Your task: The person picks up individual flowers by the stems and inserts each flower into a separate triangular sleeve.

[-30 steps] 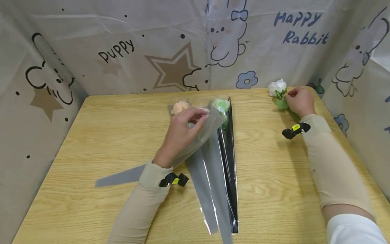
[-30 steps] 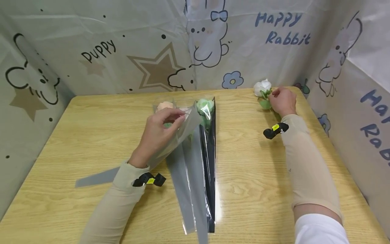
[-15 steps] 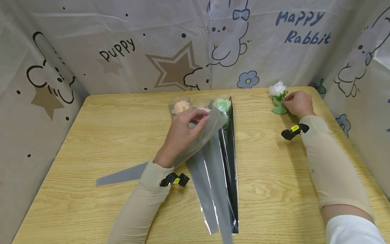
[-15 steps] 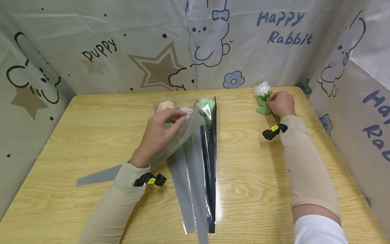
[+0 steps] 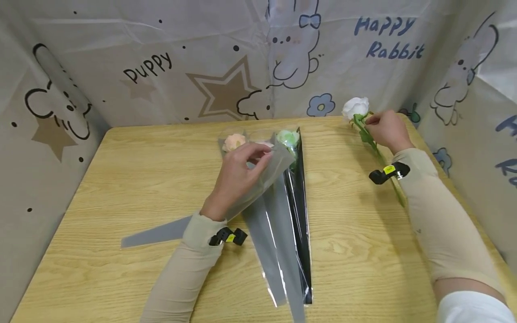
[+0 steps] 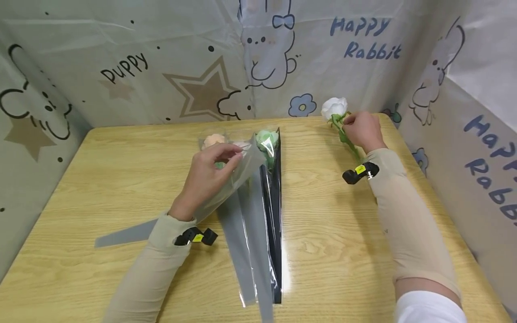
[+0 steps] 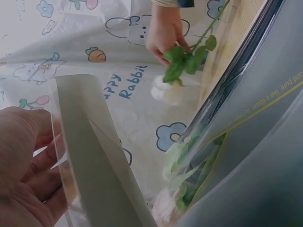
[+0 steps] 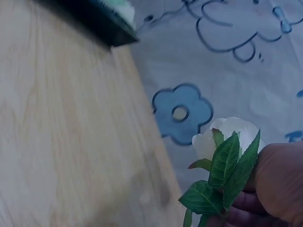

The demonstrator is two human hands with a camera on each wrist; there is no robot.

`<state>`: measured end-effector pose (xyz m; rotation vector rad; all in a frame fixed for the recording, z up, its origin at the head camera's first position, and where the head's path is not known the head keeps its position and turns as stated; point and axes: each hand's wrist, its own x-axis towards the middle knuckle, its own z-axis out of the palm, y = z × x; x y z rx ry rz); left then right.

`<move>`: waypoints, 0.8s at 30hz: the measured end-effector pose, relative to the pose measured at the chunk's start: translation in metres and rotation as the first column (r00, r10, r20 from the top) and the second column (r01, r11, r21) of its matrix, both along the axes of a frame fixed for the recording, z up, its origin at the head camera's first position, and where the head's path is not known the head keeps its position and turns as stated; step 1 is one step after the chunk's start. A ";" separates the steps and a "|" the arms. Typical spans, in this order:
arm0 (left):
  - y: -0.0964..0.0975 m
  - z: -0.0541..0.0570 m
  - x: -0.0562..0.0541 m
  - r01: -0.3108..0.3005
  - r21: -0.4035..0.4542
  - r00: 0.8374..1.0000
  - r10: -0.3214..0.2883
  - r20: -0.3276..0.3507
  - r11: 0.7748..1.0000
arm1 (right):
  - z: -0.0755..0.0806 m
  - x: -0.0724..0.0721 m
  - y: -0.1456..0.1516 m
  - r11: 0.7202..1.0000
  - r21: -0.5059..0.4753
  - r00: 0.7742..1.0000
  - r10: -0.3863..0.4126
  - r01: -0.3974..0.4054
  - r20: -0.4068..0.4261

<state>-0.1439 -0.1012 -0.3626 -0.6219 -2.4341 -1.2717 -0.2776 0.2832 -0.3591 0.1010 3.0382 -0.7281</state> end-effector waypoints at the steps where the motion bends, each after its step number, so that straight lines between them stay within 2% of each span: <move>1: 0.000 0.000 0.000 -0.001 -0.002 1.000 0.001 0.001 1.000 | 0.004 0.001 -0.002 1.000 -0.018 1.000 -0.003 0.003 0.002; 5: -0.001 0.000 0.000 0.000 -0.004 1.000 0.000 0.006 1.000 | 0.019 0.007 -0.011 0.994 -0.103 0.999 -0.043 0.041 -0.011; 8: -0.001 0.001 0.000 0.000 -0.006 1.000 0.000 0.011 1.000 | 0.032 0.015 -0.015 0.978 -0.196 0.996 -0.078 0.069 -0.039; 11: -0.001 0.001 -0.001 -0.001 -0.013 1.000 0.001 0.017 1.000 | 0.044 0.024 -0.018 0.935 -0.349 0.994 -0.092 0.063 -0.066; 13: -0.001 0.002 -0.001 0.000 -0.017 1.000 0.001 0.017 1.000 | 0.050 0.030 -0.020 0.887 -0.459 0.993 -0.098 0.054 -0.072; 16: -0.001 0.001 -0.002 0.005 -0.025 1.000 -0.004 0.020 1.000 | 0.055 0.038 -0.022 0.770 -0.638 0.991 -0.110 0.033 -0.082; 17: -0.001 0.001 -0.002 0.006 -0.029 1.000 -0.005 0.019 1.000 | 0.056 0.041 -0.023 0.719 -0.695 0.989 -0.117 0.022 -0.090; 21: -0.001 0.001 -0.001 0.011 -0.044 1.000 -0.010 0.022 0.999 | 0.056 0.053 -0.026 0.448 -0.893 0.985 -0.128 -0.043 -0.111; 23: 0.000 0.001 0.000 0.014 -0.052 1.000 -0.013 0.020 0.999 | 0.056 0.058 -0.029 0.338 -0.938 0.983 -0.130 -0.077 -0.128; 24: 0.000 0.001 0.000 0.015 -0.054 1.000 -0.014 0.019 0.998 | 0.055 0.061 -0.031 0.296 -0.951 0.982 -0.134 -0.086 -0.130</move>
